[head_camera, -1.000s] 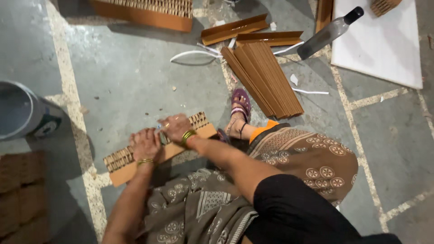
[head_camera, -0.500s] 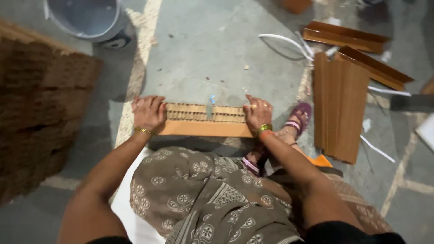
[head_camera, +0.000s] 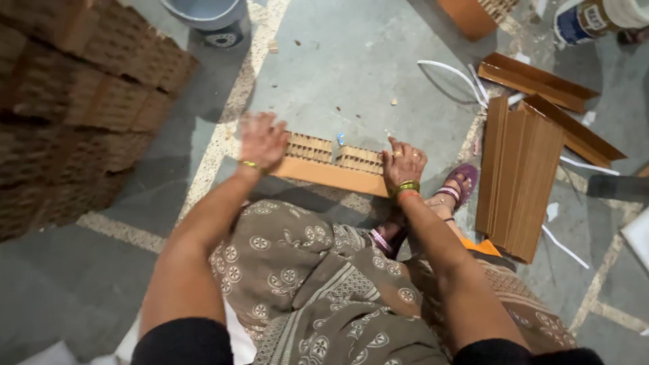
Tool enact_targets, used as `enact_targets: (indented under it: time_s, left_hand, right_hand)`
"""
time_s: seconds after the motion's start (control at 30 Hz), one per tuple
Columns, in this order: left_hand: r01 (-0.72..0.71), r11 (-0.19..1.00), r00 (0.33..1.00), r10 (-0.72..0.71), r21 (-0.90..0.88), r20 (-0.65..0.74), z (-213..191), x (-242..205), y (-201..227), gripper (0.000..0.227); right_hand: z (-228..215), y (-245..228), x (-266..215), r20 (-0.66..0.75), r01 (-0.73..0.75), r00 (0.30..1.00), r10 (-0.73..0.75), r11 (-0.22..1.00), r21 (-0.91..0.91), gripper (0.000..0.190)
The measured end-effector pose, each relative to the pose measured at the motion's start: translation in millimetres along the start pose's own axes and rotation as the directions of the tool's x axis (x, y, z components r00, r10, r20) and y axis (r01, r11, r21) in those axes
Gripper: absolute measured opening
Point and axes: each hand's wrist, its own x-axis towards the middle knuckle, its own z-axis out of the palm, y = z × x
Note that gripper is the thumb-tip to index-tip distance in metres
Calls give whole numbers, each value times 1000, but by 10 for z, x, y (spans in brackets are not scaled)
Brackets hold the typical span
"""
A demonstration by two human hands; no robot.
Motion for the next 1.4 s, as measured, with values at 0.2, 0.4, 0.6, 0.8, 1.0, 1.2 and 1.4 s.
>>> enact_targets:
  time_s: [0.2,0.4,0.6,0.8,1.0,1.2,1.4]
  left_hand:
    - [-124,987,988,132,-107,76,451,183,1208,47]
    - [-38,946,991,76,-322,108,218,198,1381,48]
    - [-69,942,992,101,-329,80,193,224,1383,52]
    - [-57,938,991,93,-342,91,201,173,1367,50]
    - [29,951,995,1,-307,96,382,163,788,50]
    - [228,958,972,-233,-176,-13,-24,-121,-104,48]
    - [200,933,979,-206,-300,12,-68,-96,-112,40]
  right_hand:
    - [509,-708,65,-64,147,988,-142,985,95,39]
    - [528,-835,87,-95,143,987,-129,977,156,43]
    - [549,-838,109,-120,141,985,-124,978,154,41]
    - [499,-820,123,-48,99,994,-93,985,142,43]
    - [338,-351,45,-69,57,996,-59,998,-32,41]
    - [35,207,-83,-66,-60,996,60,998,6,42]
    - [118,302,-111,-45,-38,998,43,992,120,42]
